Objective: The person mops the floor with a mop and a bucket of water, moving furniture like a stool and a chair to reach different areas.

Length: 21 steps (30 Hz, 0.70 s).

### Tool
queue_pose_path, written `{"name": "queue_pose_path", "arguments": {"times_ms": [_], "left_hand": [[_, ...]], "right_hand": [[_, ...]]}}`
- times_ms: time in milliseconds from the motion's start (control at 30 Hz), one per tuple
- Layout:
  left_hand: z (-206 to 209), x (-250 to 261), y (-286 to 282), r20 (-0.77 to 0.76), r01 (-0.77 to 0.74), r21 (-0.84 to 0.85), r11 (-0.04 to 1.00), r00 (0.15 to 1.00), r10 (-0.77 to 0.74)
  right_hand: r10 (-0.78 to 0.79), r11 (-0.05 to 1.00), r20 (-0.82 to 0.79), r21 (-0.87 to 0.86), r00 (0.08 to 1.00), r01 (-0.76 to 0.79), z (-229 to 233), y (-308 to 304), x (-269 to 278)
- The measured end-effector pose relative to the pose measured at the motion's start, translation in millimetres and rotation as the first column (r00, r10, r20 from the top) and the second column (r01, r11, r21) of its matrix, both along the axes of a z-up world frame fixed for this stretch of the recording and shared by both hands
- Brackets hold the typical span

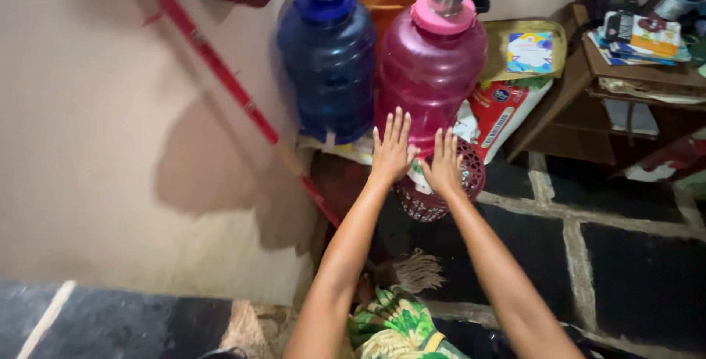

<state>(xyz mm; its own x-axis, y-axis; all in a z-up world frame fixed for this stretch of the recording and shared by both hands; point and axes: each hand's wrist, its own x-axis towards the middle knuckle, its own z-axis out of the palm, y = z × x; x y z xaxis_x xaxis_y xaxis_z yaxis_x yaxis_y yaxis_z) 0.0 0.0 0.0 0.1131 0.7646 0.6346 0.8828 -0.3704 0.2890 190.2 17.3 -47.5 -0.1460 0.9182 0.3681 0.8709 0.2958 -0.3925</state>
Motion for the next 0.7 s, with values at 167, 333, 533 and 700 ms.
{"name": "queue_pose_path", "arguments": {"times_ms": [167, 333, 533, 700], "left_hand": [[22, -46, -67, -0.013, 0.021, -0.215, 0.977, 1.0, -0.024], [41, -95, -84, -0.101, -0.144, -0.05, 0.988, 0.985, 0.138], [73, -145, -94, 0.104, -0.302, 0.19, 0.934, 0.952, 0.287], [98, -193, -97, 0.397, -0.389, 0.283, 0.877, 0.879, 0.262]], "right_hand": [[0.062, 0.912, 0.059, -0.409, 0.996, -0.032, -35, -58, -26], [0.2, 0.822, 0.107, -0.56, 0.974, -0.107, -33, -71, -46], [0.241, 0.888, 0.085, -0.421, 0.967, -0.184, -3, -54, -96], [0.437, 0.899, 0.088, -0.085, 0.895, -0.431, 9, -29, -168]]}}
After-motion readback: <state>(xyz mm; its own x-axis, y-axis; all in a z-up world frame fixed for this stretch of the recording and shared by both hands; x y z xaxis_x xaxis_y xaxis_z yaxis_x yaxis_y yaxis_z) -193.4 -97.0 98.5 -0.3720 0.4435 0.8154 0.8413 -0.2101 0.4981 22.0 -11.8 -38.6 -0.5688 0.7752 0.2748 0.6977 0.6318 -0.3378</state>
